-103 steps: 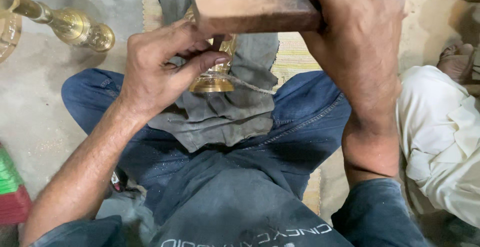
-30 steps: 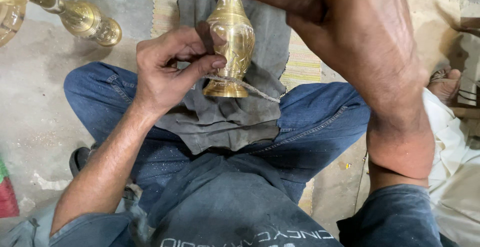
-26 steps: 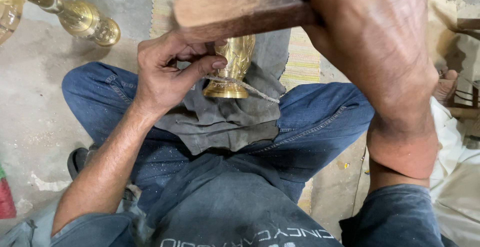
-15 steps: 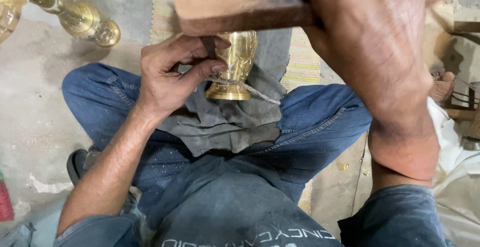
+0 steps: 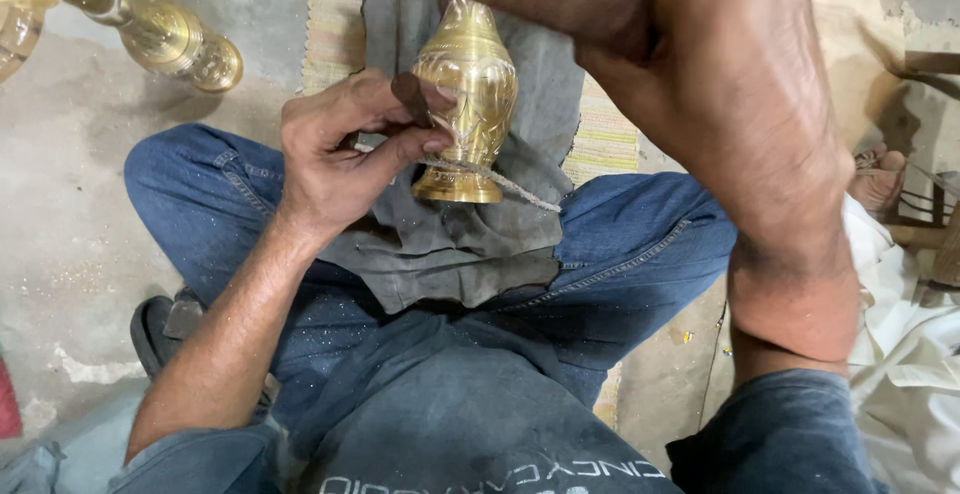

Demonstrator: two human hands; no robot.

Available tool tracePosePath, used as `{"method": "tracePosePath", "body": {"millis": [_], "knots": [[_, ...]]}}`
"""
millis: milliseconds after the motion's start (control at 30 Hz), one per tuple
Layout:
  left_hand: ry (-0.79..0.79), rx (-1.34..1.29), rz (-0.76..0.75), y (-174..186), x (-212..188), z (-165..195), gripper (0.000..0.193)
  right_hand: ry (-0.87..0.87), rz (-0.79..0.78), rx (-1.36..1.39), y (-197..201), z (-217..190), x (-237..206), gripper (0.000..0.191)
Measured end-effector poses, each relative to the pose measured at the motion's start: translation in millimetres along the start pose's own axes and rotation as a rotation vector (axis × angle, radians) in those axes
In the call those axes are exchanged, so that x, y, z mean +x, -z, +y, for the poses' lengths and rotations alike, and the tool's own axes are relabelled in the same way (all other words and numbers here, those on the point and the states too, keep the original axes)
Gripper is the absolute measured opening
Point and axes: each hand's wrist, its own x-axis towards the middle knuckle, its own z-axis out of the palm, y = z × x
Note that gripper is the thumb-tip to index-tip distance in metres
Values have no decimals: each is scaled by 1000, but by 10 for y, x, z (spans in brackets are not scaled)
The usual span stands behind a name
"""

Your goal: The person sits cross-legged on the floor and uses a chisel and wooden mallet to engrave a decorative pattern onto a brass lamp base. They repeatedly strike the chisel to create fine lines and shapes on the metal surface.

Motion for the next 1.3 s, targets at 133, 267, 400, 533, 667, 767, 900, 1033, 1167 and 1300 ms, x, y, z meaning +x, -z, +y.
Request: {"method": "tracePosePath", "body": {"millis": [133, 267, 400, 533, 667, 767, 900, 1033, 1167, 1300], "knots": [[-34, -122, 148, -10, -69, -20, 21, -72, -21, 50, -201, -56, 15, 30], [202, -97, 441, -70, -194, 25, 15, -386, -83, 341, -641, -210, 72, 75], [372, 429, 258, -207, -250, 138, 20, -491, -228, 520, -1098, -223, 79, 104], [184, 615, 247, -332, -215, 270, 15, -408, -120, 792, -1391, -29, -158, 107], [90, 595, 198, -335, -158, 399, 15, -245, -11, 1210, -1666, 172, -302, 104], [142, 569, 184, -313, -127, 504, 21, -218, -24, 1195, -1712, 117, -391, 96], [127, 406, 152, -271, -30, 572, 18, -323, 68, 1053, -1443, 44, -545, 82], [192, 213, 86, -277, 107, 620, 20, -895, 4, 1025, -1204, -55, -710, 60], [88, 312, -194, -378, 360, 572, 29, -740, 133, 761, -1133, -90, -951, 52], [-96, 525, -391, -503, 547, 529, 38, -689, 196, 682, -1096, -106, -1184, 52]]}}
